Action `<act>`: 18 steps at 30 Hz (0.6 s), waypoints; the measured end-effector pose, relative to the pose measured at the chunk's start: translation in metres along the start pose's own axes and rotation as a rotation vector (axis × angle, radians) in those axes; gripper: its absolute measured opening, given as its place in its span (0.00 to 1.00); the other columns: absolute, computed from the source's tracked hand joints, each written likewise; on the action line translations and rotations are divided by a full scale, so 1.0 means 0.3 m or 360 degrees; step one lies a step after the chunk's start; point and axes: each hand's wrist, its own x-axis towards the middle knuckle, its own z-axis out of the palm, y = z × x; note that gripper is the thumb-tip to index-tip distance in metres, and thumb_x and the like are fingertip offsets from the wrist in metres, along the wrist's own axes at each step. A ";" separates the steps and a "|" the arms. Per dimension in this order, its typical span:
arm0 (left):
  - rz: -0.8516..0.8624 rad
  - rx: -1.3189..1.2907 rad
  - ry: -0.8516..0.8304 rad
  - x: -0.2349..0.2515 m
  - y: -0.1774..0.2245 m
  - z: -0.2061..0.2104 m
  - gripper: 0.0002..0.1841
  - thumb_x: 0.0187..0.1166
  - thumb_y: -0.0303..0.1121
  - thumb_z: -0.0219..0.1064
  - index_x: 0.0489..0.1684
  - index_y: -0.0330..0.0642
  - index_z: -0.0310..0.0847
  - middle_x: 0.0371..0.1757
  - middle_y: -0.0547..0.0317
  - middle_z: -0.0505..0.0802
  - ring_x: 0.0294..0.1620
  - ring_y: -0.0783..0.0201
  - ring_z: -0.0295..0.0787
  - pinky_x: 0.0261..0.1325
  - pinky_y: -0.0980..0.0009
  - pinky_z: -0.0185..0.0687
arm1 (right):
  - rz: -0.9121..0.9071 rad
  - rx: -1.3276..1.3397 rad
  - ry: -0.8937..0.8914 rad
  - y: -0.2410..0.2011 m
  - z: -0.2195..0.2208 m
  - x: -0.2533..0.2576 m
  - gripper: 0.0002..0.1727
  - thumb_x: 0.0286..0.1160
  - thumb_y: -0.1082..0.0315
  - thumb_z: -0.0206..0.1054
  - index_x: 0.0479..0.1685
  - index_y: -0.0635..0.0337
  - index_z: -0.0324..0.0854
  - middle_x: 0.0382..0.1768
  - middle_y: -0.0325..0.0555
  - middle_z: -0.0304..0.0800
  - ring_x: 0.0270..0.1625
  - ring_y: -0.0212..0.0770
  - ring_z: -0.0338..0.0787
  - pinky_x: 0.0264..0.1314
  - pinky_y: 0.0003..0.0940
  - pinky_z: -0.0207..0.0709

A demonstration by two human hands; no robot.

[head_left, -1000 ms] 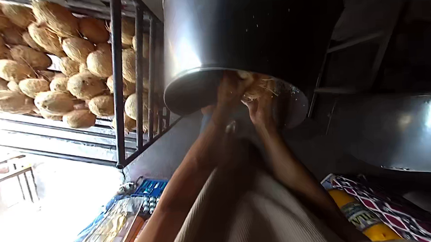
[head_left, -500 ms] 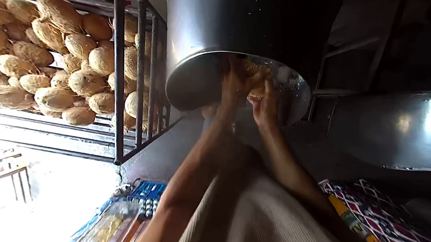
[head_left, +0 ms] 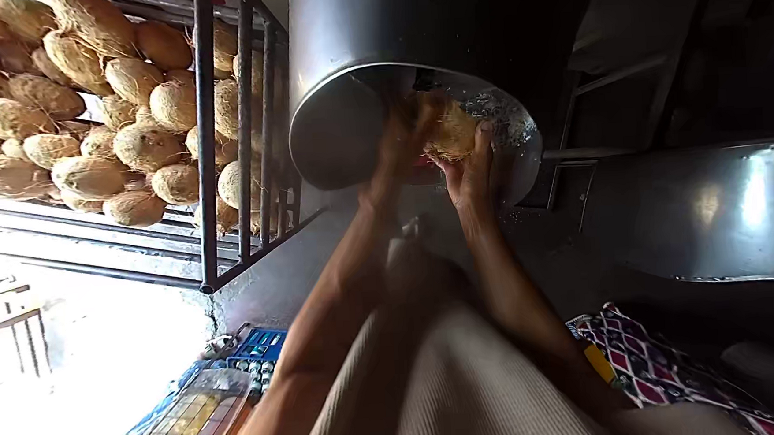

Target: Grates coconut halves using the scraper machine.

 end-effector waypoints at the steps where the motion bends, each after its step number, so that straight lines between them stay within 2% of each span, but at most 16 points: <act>1: 0.0081 0.0242 0.0058 -0.008 0.025 0.017 0.62 0.65 0.64 0.75 0.93 0.33 0.43 0.90 0.37 0.64 0.84 0.51 0.71 0.79 0.53 0.77 | -0.0031 -0.0041 0.0022 -0.018 0.023 0.007 0.25 0.86 0.45 0.56 0.71 0.50 0.73 0.59 0.47 0.85 0.57 0.45 0.88 0.53 0.49 0.87; 2: 0.0113 0.0446 0.0110 0.004 0.036 0.031 0.69 0.56 0.70 0.77 0.95 0.35 0.41 0.92 0.36 0.57 0.86 0.45 0.67 0.78 0.48 0.76 | -0.0042 -0.0091 0.0046 -0.029 0.048 0.022 0.19 0.87 0.50 0.54 0.65 0.50 0.76 0.52 0.43 0.86 0.52 0.41 0.88 0.48 0.44 0.87; 3: 0.0074 0.0553 0.0143 -0.026 0.024 0.043 0.70 0.52 0.73 0.78 0.95 0.38 0.44 0.92 0.37 0.59 0.85 0.43 0.70 0.75 0.44 0.79 | -0.0010 -0.0155 0.0064 -0.029 0.040 -0.005 0.17 0.88 0.52 0.53 0.63 0.49 0.76 0.51 0.41 0.85 0.50 0.39 0.88 0.46 0.42 0.86; 5: 0.0058 0.0581 0.0199 0.010 0.019 0.054 0.68 0.51 0.74 0.76 0.94 0.44 0.49 0.89 0.42 0.68 0.76 0.46 0.80 0.65 0.42 0.86 | -0.0059 -0.0197 0.0057 -0.047 0.078 0.009 0.15 0.90 0.54 0.52 0.62 0.50 0.75 0.52 0.41 0.85 0.52 0.39 0.88 0.47 0.43 0.88; 7: 0.0000 0.0463 0.0175 0.010 -0.010 0.045 0.66 0.54 0.72 0.75 0.93 0.42 0.49 0.85 0.42 0.74 0.72 0.48 0.84 0.63 0.41 0.85 | -0.0097 -0.0304 0.0155 -0.045 0.104 -0.020 0.19 0.88 0.52 0.56 0.70 0.50 0.71 0.55 0.43 0.86 0.53 0.41 0.90 0.47 0.44 0.90; 8: -0.0021 0.0361 0.0145 0.005 -0.027 0.042 0.65 0.55 0.72 0.74 0.94 0.41 0.47 0.83 0.43 0.76 0.71 0.50 0.85 0.64 0.42 0.85 | -0.0096 -0.0380 0.0179 -0.045 0.108 -0.035 0.26 0.87 0.51 0.59 0.79 0.49 0.64 0.61 0.46 0.85 0.58 0.44 0.89 0.50 0.48 0.90; 10: 0.0011 0.0041 0.0082 0.022 -0.055 0.038 0.62 0.59 0.70 0.73 0.92 0.41 0.48 0.74 0.45 0.84 0.66 0.56 0.88 0.65 0.47 0.86 | -0.0106 -0.0461 0.0159 -0.055 0.106 -0.044 0.38 0.84 0.49 0.63 0.89 0.49 0.51 0.70 0.51 0.80 0.65 0.48 0.87 0.55 0.52 0.90; 11: 0.0033 -0.0183 0.0047 0.029 -0.067 0.037 0.59 0.62 0.68 0.73 0.90 0.39 0.50 0.70 0.46 0.86 0.64 0.59 0.88 0.65 0.52 0.88 | -0.0080 -0.0448 0.0124 -0.066 0.092 -0.044 0.40 0.83 0.49 0.65 0.90 0.49 0.50 0.72 0.52 0.78 0.68 0.49 0.86 0.58 0.52 0.88; 12: 0.0056 -0.0396 0.0005 0.042 -0.073 0.033 0.55 0.66 0.66 0.71 0.88 0.36 0.53 0.68 0.45 0.86 0.62 0.61 0.89 0.65 0.56 0.88 | -0.0048 -0.0384 0.0102 -0.070 0.074 -0.033 0.37 0.84 0.47 0.63 0.88 0.48 0.55 0.73 0.52 0.77 0.68 0.50 0.85 0.59 0.53 0.88; 14: 0.0001 -0.0513 -0.0078 0.035 -0.064 0.004 0.45 0.79 0.63 0.59 0.84 0.32 0.58 0.66 0.44 0.86 0.62 0.64 0.87 0.66 0.61 0.86 | 0.0102 -0.0125 0.0039 -0.054 0.041 -0.005 0.34 0.85 0.39 0.55 0.85 0.46 0.62 0.75 0.52 0.77 0.70 0.54 0.84 0.60 0.60 0.86; 15: 0.0005 -0.0400 -0.0087 0.021 -0.043 -0.010 0.42 0.82 0.60 0.57 0.83 0.31 0.61 0.67 0.44 0.86 0.64 0.64 0.86 0.68 0.62 0.85 | 0.0163 -0.0020 0.0013 -0.045 0.032 -0.002 0.36 0.84 0.35 0.53 0.85 0.45 0.63 0.74 0.52 0.78 0.69 0.56 0.84 0.60 0.63 0.85; 16: 0.0019 -0.0195 -0.0068 -0.005 -0.012 -0.012 0.42 0.83 0.57 0.60 0.86 0.32 0.57 0.72 0.42 0.84 0.69 0.62 0.84 0.72 0.61 0.83 | 0.0191 0.0041 0.0009 -0.048 0.022 -0.009 0.37 0.84 0.34 0.53 0.84 0.46 0.65 0.72 0.53 0.79 0.67 0.56 0.86 0.60 0.63 0.86; 17: 0.0027 0.0097 -0.0040 -0.009 0.039 -0.016 0.52 0.77 0.58 0.67 0.92 0.32 0.44 0.83 0.37 0.74 0.79 0.55 0.78 0.79 0.56 0.77 | 0.0175 0.0071 0.0017 -0.056 0.037 -0.002 0.35 0.84 0.35 0.54 0.80 0.47 0.68 0.68 0.52 0.82 0.64 0.54 0.87 0.58 0.60 0.86; 18: 0.0010 0.0332 0.0034 0.001 0.089 0.000 0.63 0.66 0.62 0.76 0.94 0.32 0.38 0.89 0.34 0.64 0.82 0.48 0.74 0.79 0.51 0.76 | 0.0132 0.0062 0.0037 -0.060 0.063 0.007 0.30 0.84 0.37 0.54 0.74 0.48 0.72 0.60 0.49 0.85 0.58 0.49 0.88 0.53 0.53 0.87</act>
